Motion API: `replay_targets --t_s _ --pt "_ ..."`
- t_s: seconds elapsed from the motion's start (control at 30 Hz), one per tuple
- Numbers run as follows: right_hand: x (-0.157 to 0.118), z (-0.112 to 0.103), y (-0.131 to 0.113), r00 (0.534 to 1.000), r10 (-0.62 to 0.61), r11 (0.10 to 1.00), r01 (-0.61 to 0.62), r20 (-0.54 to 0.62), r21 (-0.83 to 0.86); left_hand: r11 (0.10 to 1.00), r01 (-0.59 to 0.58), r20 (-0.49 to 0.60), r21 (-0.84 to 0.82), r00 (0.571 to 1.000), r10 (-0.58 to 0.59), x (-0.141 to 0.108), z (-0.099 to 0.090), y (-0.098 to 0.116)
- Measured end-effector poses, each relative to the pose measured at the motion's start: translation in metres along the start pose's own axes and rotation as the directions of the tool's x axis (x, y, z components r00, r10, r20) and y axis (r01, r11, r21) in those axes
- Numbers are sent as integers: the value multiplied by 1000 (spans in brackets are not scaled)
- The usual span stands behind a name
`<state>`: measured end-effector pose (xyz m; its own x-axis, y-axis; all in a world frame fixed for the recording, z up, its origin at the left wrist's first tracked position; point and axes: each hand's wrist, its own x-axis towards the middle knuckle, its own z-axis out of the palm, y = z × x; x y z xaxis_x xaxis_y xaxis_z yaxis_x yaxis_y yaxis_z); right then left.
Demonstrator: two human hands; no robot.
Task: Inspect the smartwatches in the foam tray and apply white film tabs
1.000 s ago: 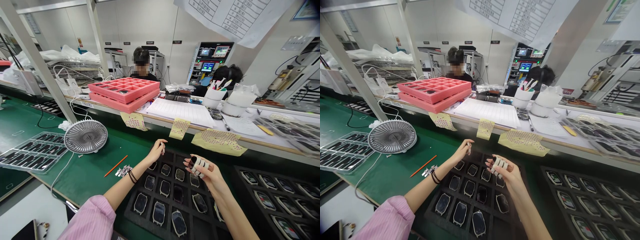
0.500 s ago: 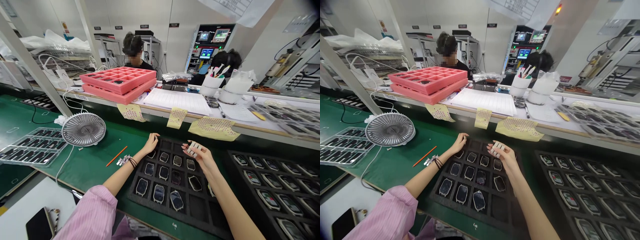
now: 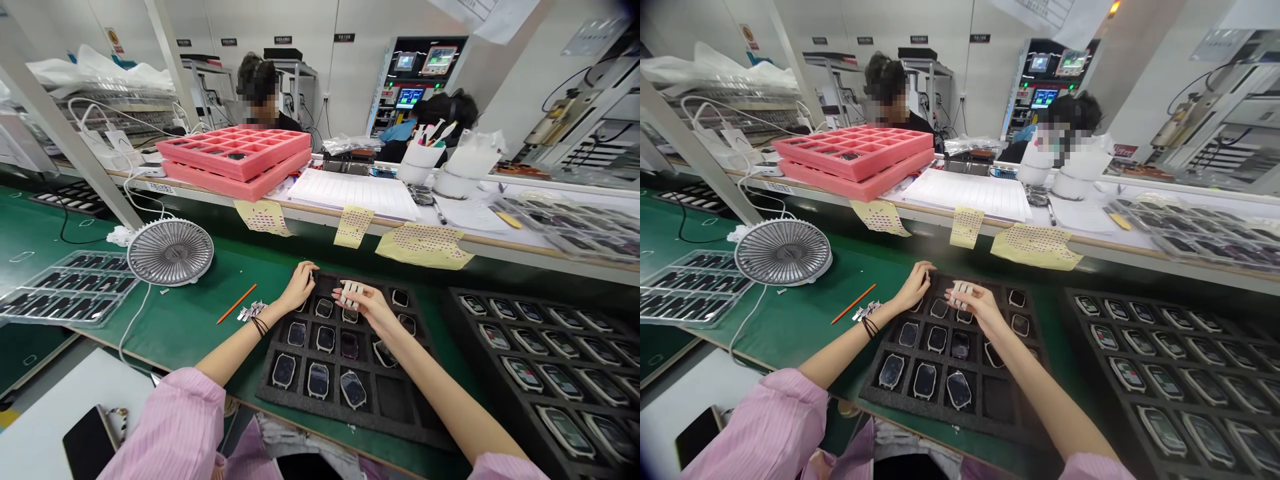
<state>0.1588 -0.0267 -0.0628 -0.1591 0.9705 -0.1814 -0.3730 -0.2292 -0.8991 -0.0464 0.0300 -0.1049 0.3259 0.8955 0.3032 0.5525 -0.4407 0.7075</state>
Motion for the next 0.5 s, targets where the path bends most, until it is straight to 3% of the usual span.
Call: replay_targets --t_s 0.17,0.3,0.4,0.5 --pt "13 4 5 1000 12 1000 -12 -2 -20 999 9 72 51 997 -13 8 7 -10" --pt "18 0 2 1000 16 1000 -16 6 -22 997 -48 147 53 988 40 12 -7 -4" --pt "17 -4 -2 999 21 999 -20 41 -34 981 -188 228 -44 954 194 11 -18 18" --pt "15 -8 -3 997 15 998 -11 77 -64 903 -334 286 -271 868 407 9 -17 45"
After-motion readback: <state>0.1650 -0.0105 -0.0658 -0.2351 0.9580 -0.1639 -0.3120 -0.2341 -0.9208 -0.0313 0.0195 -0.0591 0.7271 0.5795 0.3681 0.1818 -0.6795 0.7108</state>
